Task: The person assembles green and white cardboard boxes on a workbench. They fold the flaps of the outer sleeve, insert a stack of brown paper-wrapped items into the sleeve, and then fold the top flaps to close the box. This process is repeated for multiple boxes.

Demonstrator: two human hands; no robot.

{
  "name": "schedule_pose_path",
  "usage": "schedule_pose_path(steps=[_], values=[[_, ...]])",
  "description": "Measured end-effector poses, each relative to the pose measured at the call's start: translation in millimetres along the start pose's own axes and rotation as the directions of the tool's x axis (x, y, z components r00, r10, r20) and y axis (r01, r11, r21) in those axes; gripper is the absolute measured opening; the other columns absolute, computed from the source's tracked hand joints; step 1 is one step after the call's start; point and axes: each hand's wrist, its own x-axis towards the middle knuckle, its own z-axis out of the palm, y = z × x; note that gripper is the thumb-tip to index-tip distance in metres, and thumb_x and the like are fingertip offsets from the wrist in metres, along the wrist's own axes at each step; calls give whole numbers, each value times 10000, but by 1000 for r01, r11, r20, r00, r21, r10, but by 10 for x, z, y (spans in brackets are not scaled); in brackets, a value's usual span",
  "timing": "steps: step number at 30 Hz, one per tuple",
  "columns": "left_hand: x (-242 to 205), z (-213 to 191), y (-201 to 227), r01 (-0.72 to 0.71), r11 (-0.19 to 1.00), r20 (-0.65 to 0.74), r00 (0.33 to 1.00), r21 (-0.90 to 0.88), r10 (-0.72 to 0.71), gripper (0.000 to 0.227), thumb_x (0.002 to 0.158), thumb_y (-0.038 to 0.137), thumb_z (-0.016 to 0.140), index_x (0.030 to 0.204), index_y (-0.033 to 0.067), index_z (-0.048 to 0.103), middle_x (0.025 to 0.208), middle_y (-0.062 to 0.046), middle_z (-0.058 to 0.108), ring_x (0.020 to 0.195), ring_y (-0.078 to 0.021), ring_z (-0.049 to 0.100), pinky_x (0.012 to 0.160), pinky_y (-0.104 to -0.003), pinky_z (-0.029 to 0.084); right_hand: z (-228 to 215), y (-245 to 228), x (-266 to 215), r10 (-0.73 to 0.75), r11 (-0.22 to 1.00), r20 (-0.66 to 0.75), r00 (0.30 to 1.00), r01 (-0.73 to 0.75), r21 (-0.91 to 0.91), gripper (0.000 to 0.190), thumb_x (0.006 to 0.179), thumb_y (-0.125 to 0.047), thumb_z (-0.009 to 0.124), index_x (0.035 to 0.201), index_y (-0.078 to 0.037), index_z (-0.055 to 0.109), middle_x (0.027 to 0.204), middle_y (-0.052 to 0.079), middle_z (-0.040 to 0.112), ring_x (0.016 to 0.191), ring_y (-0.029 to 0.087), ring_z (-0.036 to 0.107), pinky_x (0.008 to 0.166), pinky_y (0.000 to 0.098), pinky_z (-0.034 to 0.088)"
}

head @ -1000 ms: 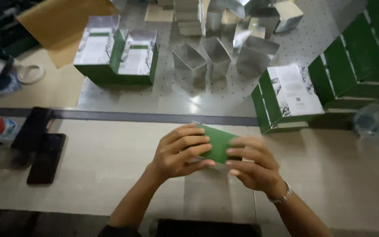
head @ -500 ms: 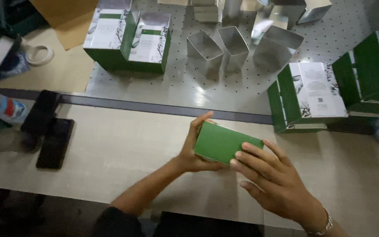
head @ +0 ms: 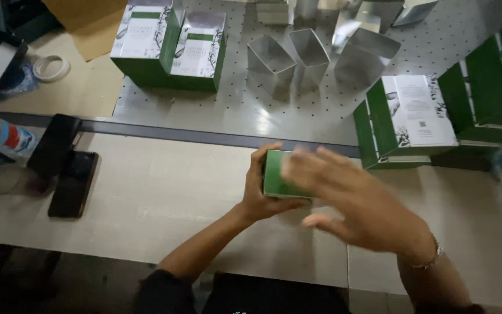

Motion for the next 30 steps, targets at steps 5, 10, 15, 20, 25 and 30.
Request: schedule_pose_path(steps=[5,10,15,20,25,30], values=[[7,91,78,110,993,-28,993,-29,-111,946,632,421,931,1347,81,414,1286,-89,547,1115,-218,600,952,-353,531,-174,-48,340,27,995,74,997,-19,-98,990,969,-710,353,1625,-55,4,1706,150,-19,1578,358,25,1255,564,-5],[33,81,-29,22,999,-28,999,49,-21,1005,650,379,933,1402,-3,385,1260,-111,518,1126,-237,568,949,-372,517,-58,36,477,-81,918,101,992,114,-379,1346,799,-1000,390,1614,42,137,1707,206,105,1591,311,74,1277,436,89],[403,666,382,-110,682,-303,938,-723,-170,1439,669,883,605,1611,86,-136,1713,7,-178,1608,-257,-160,1329,-569,24,-52,42,715,3,987,227,974,33,-157,1181,874,-895,278,1629,-12,63,1699,196,16,1546,386,-47,1194,571,-14],[210,315,222,40,887,-159,979,-460,-127,1202,659,690,741,1474,78,105,1485,-24,122,1370,-233,156,1146,-464,241,131,-5,877,-80,947,121,989,114,-300,1106,876,-921,203,1652,-153,26,1685,144,-101,1554,331,-128,1245,612,-62],[125,43,73,130,991,32,991,-45,-128,903,647,441,915,1299,66,414,1193,-64,508,1066,-205,563,911,-330,521,-169,412,364,251,963,239,938,-215,-165,884,973,-711,201,1640,-192,-59,1617,71,-362,1489,276,-321,1199,610,-142],[293,-97,274,-13,994,123,992,-106,26,1096,877,780,605,1603,76,183,1669,-153,238,1544,-315,362,1311,-522,371,7,457,26,393,799,-146,908,-259,542,738,1065,-289,416,1620,-111,-37,1738,175,40,1621,332,67,1288,507,83]])
